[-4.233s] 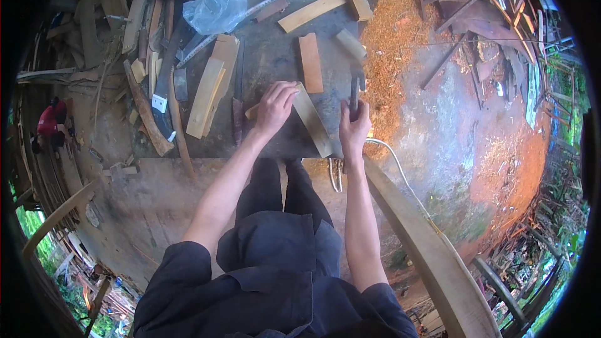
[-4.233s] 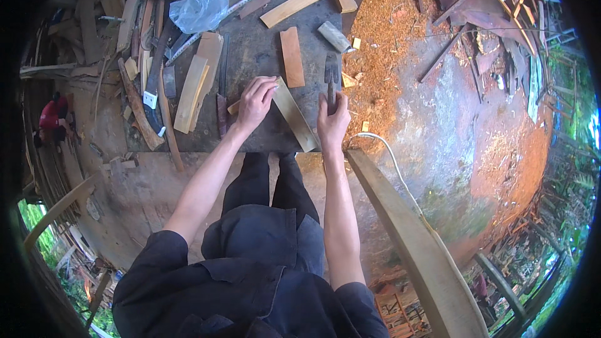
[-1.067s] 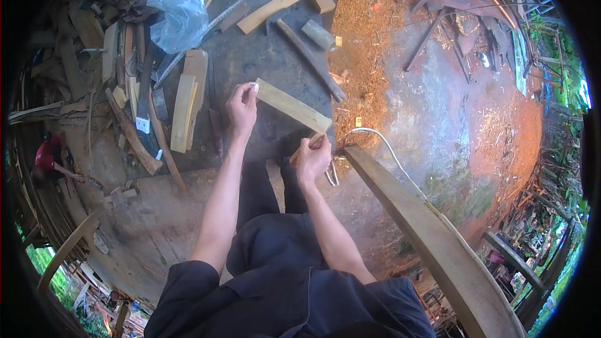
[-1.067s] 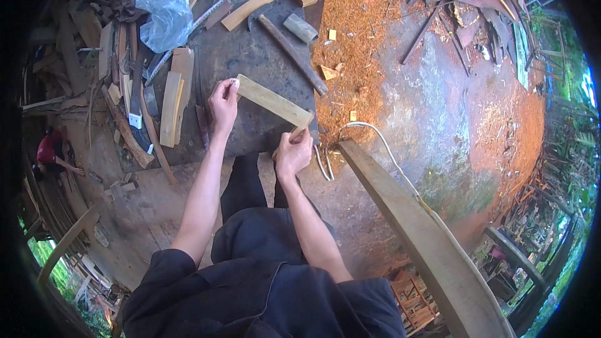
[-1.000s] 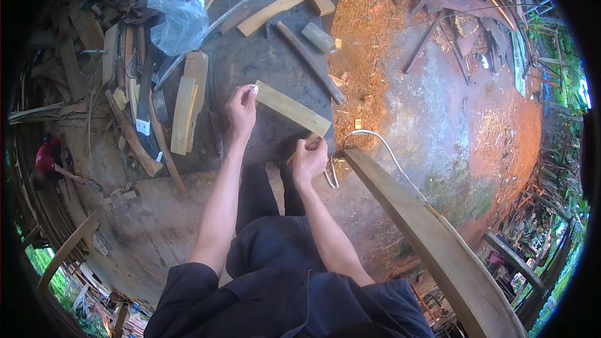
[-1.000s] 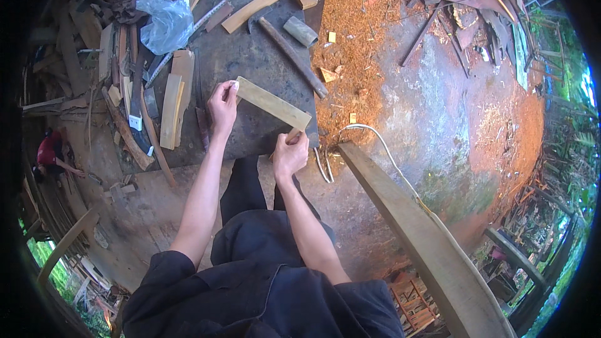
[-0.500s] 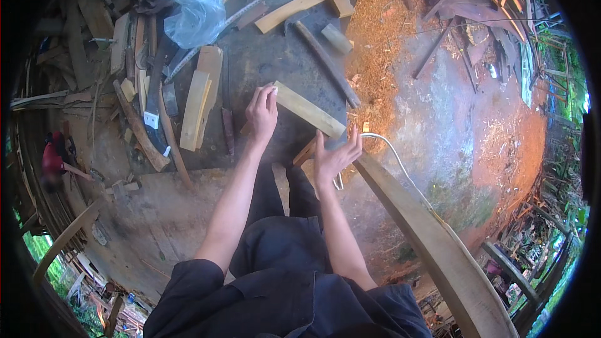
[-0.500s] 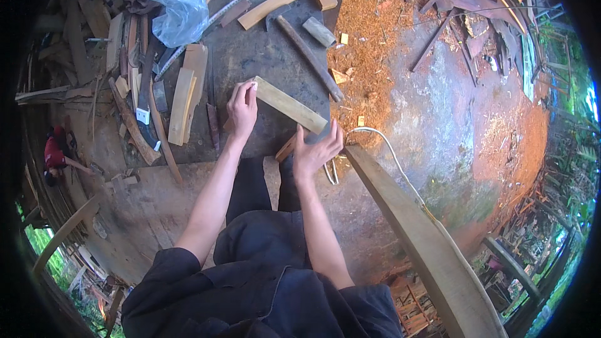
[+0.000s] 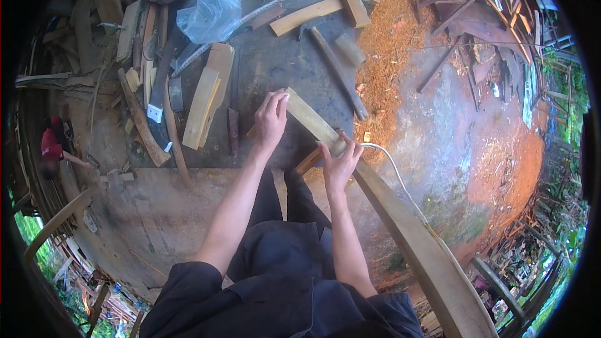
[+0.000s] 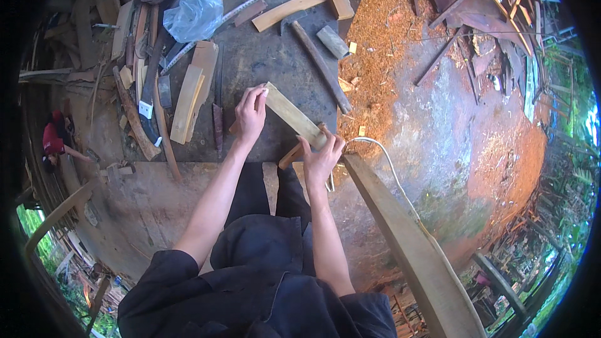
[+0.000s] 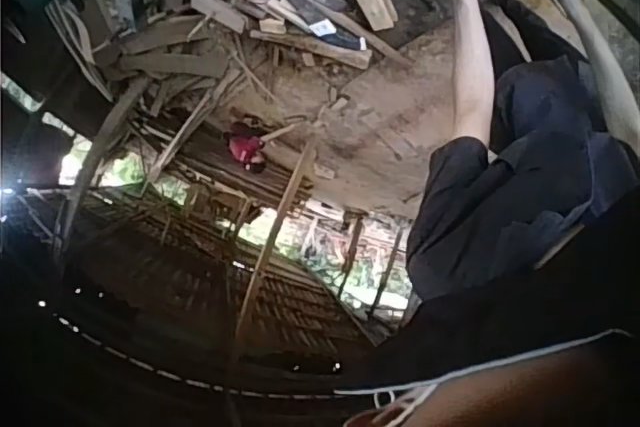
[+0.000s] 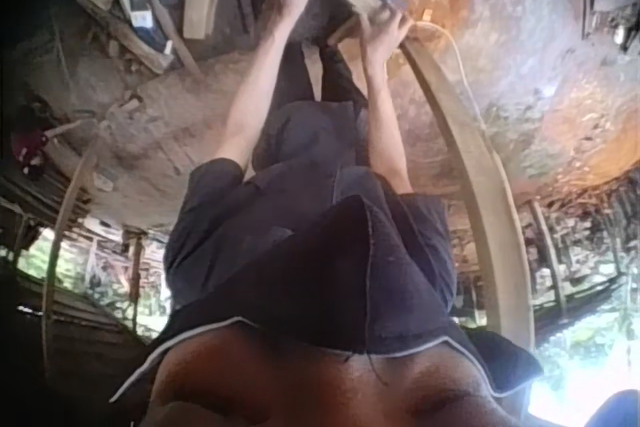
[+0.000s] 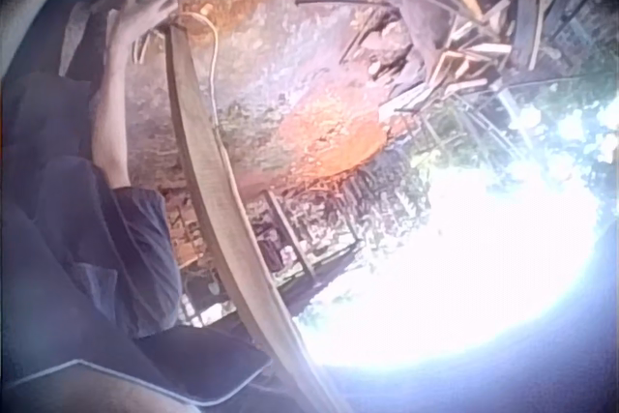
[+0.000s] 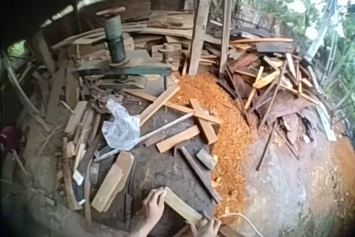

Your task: Hammering a nail into a wooden frame to join pieces together.

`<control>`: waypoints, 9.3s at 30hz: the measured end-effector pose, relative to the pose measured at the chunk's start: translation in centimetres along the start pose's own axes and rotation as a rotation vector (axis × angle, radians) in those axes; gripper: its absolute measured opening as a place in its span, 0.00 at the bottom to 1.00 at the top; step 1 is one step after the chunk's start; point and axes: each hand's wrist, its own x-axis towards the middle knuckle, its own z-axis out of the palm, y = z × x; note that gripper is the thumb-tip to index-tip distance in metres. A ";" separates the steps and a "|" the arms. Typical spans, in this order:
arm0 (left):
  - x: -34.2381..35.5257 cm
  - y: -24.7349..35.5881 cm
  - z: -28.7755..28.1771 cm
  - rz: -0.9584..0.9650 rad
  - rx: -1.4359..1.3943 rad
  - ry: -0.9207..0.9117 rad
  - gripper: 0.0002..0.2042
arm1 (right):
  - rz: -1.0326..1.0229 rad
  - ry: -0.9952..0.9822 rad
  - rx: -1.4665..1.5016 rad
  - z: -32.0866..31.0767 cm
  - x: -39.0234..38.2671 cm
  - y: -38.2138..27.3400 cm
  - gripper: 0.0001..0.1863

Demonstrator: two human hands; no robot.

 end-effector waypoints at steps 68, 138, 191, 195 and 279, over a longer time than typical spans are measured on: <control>0.8 -0.5 -2.0 -0.115 0.053 0.053 0.04 | -0.388 -0.608 -0.215 4.8 12.3 -9.5 0.48; -0.3 1.0 -0.3 -0.084 0.235 0.233 0.06 | 0.014 0.134 0.099 4.3 5.7 -1.8 0.34; 1.7 -0.2 -1.3 -0.129 0.127 0.130 0.09 | -0.709 -0.705 -0.029 7.7 14.4 -8.7 0.41; 2.2 0.0 -1.9 -0.111 0.170 0.069 0.08 | -0.708 -0.717 -0.036 7.4 14.5 -8.7 0.40; -0.8 -0.1 -1.2 -0.477 -0.041 0.190 0.14 | 0.043 -0.563 0.129 -0.9 2.4 -10.4 0.20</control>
